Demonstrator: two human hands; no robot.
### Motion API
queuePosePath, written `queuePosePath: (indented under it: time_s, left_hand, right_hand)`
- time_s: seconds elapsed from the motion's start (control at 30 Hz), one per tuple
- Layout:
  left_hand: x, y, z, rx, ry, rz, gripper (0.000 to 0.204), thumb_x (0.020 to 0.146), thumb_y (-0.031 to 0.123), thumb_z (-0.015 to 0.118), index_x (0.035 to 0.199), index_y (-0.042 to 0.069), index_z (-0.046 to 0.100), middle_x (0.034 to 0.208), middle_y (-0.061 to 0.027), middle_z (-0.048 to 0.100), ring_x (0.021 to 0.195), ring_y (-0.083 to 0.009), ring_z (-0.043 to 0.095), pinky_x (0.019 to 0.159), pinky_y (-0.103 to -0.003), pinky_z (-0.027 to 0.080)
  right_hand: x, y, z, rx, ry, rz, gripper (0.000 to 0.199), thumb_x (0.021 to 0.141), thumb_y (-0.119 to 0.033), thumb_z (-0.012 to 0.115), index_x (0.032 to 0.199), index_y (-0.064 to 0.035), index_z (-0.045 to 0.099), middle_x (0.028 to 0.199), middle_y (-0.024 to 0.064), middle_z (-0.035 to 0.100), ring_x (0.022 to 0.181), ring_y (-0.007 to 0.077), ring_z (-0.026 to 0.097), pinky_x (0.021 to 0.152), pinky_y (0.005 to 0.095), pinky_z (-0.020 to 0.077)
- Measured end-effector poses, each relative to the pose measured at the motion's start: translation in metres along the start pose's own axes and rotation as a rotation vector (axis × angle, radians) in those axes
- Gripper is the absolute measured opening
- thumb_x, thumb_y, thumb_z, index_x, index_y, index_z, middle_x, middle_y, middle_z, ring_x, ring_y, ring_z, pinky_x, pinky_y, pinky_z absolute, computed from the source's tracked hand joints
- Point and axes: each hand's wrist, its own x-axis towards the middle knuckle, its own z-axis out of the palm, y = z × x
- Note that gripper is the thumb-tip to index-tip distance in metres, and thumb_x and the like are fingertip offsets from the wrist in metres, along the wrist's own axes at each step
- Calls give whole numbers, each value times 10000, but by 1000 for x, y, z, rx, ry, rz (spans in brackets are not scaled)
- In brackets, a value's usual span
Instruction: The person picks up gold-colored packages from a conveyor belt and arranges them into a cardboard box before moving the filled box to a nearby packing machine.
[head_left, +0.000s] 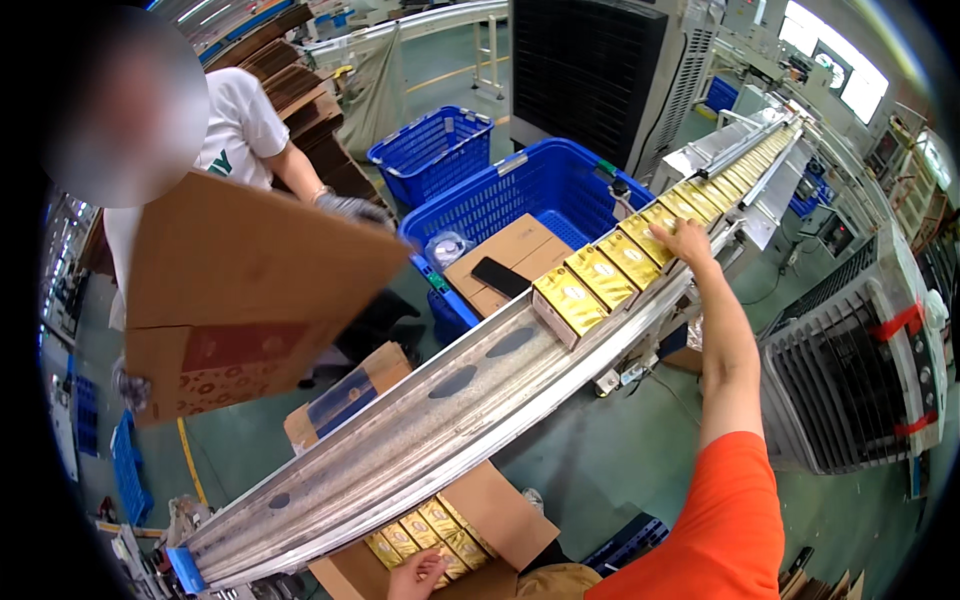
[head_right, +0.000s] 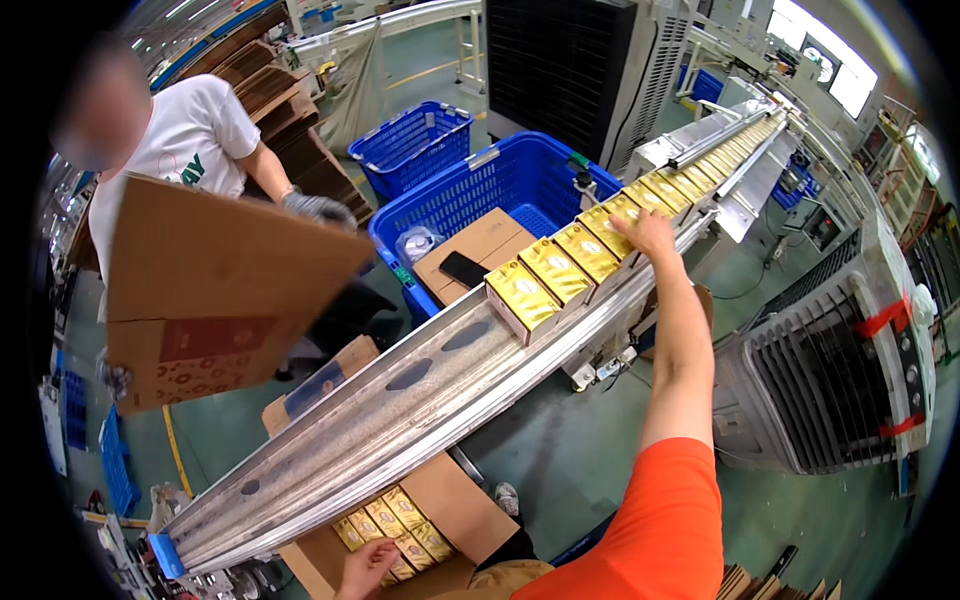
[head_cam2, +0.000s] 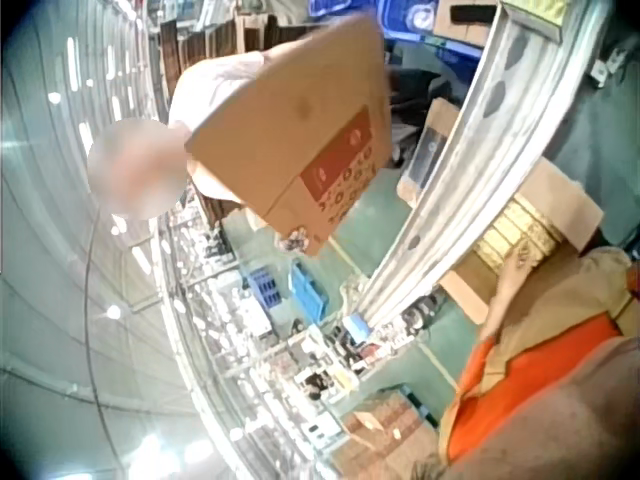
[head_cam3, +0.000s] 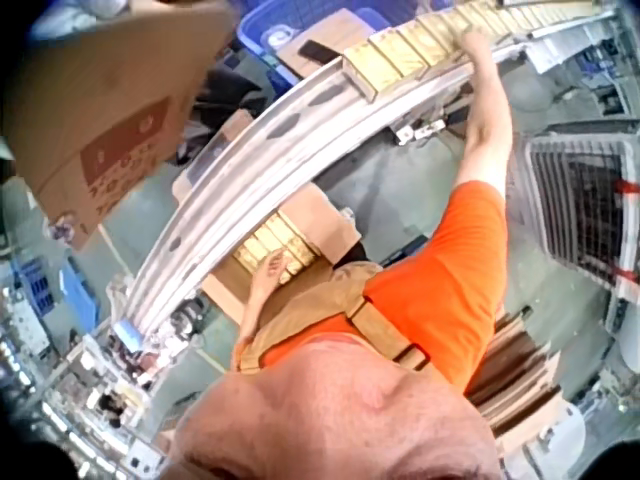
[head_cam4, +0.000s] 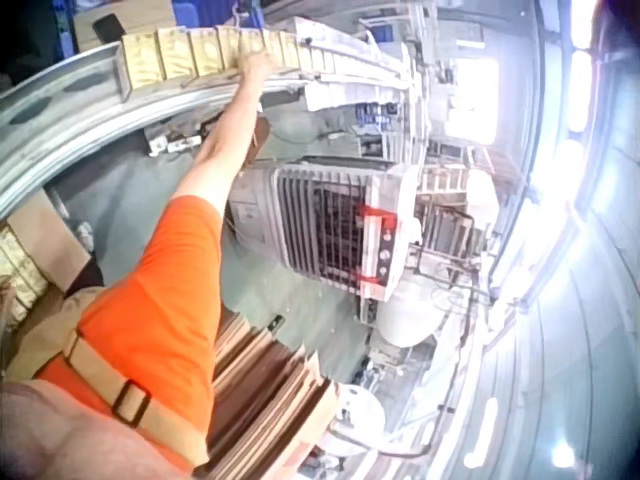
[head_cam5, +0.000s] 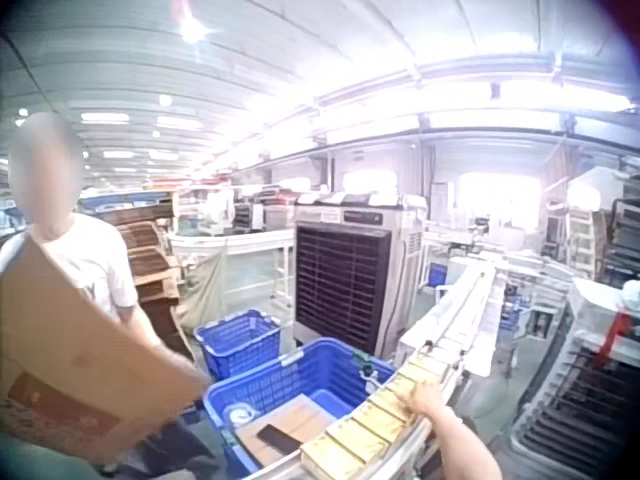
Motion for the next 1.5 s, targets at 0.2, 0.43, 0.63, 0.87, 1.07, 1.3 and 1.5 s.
queuePosePath:
  time_s: [0.2, 0.43, 0.63, 0.87, 1.07, 1.3, 1.5]
  left_hand:
    - [41, 63, -52, -159, 201, 122, 228, 916, 137, 581, 1109, 14, 573, 869, -21, 615, 763, -82, 578, 667, -230, 476]
    - [171, 78, -91, -113, 200, 115, 648, 805, 537, 635, 1224, 54, 529, 963, -129, 651, 842, -189, 629, 722, -299, 502]
    - [104, 15, -153, -116, 442, 210, 559, 746, 519, 697, 1069, 67, 638, 980, -89, 686, 910, -202, 647, 792, -323, 485]
    - [-55, -15, -174, -184, 710, 204, 681, 632, 381, 832, 1114, 4, 533, 1013, -124, 659, 926, -213, 637, 818, -331, 490]
    - [-129, -111, -106, -130, 508, 42, 821, 641, 460, 798, 1219, -21, 468, 1076, -168, 621, 995, -271, 619, 842, -341, 491]
    - [-18, -275, 1, 510, -46, -542, 983, 783, 515, 636, 1316, -181, 189, 1042, -258, 624, 977, -314, 628, 801, -363, 520]
    - [-7, -253, -20, 843, -147, -380, 392, 805, 405, 595, 921, 42, 684, 968, -157, 674, 897, -289, 657, 760, -400, 530]
  right_hand:
    - [-35, -47, -20, 243, -267, -42, 1178, 506, -720, 734, 1214, 171, 429, 1155, 346, 537, 1100, 382, 560, 940, 377, 452]
    - [-180, -192, 3, 206, -485, -332, 1151, 471, -738, 739, 1128, 168, 472, 1055, 330, 589, 998, 394, 606, 869, 402, 490]
    - [-322, -312, 14, 602, -388, -486, 1030, 495, -650, 791, 1097, 134, 501, 997, 280, 627, 964, 381, 615, 857, 401, 479]
    - [-441, -344, -61, 770, -329, -546, 850, 548, -329, 883, 1183, 12, 434, 1010, 196, 651, 959, 253, 639, 823, 345, 510]
    - [-560, -271, -11, 747, -700, -526, 964, 628, -344, 852, 1309, 53, 296, 1124, 214, 600, 1025, 265, 612, 877, 355, 502]
    - [-617, -240, 233, -228, -1011, -860, 403, 839, -280, 576, 1032, 73, 585, 998, 260, 633, 953, 354, 625, 801, 408, 510]
    - [-610, -305, 174, -391, -1153, -1129, 232, 838, -161, 543, 977, -13, 655, 1020, 178, 656, 933, 299, 648, 783, 398, 519]
